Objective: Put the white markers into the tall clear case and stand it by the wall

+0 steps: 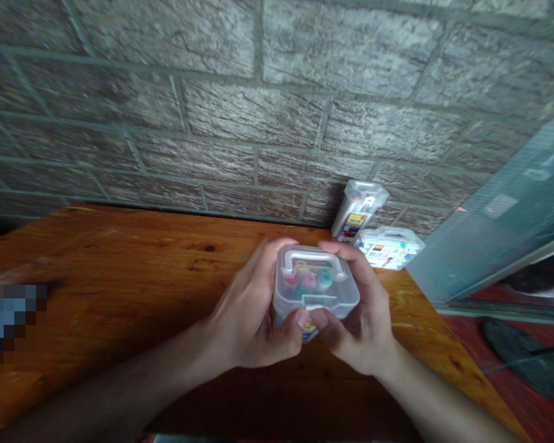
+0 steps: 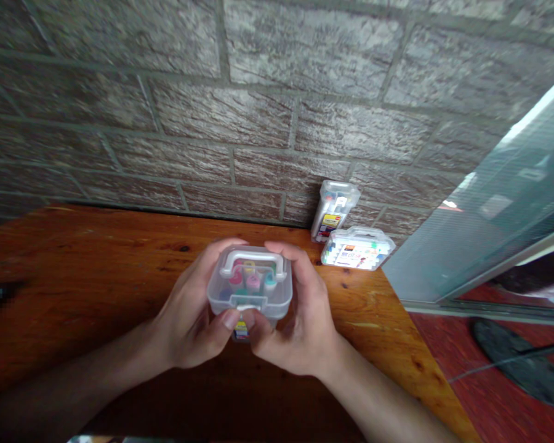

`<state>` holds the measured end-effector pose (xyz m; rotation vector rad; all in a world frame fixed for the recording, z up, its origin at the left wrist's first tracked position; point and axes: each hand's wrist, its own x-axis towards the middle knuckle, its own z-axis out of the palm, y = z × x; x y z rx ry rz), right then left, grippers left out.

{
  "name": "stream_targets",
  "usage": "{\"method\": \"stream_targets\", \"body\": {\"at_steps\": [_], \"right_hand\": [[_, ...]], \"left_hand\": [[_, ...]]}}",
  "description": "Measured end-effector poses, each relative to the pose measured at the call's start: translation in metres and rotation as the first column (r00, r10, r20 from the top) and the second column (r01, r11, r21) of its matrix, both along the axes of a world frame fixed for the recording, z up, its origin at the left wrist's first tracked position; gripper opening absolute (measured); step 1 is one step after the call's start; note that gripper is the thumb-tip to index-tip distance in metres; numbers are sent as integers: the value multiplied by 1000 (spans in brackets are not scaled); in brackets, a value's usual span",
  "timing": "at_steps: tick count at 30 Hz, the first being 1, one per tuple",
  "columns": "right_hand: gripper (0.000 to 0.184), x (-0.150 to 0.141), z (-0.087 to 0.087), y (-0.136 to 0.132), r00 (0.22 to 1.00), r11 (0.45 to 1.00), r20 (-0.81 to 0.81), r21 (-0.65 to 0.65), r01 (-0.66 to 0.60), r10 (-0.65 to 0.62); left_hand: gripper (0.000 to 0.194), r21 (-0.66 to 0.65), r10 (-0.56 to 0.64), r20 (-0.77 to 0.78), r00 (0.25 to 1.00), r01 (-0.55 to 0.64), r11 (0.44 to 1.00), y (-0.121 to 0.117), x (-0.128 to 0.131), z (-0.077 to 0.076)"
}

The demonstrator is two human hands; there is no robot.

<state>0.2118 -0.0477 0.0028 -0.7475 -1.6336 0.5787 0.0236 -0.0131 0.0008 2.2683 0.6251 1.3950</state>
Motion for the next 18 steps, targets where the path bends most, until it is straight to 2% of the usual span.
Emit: {"method": "stream_targets", "body": {"at_steps": [4,8,13,18], "right_hand": [[66,-4,0,-2,1000,1000,-20,-10,18,-19],[67,1,-1,-3,996,998,58,-4,68,-68],[70,14,-2,0,988,1000,151,10,19,-20],[74,18,-1,2,982,1000,190,28,12,-17]], "left_hand": [[62,21,-26,27,999,26,999,3,0,-6],[69,-6,-13,30,999,13,1000,4,0,-11],[77,-52,0,7,1000,0,999,4,-2,-15],[75,-59,6,7,1000,-5,998,4,-3,-15]]}}
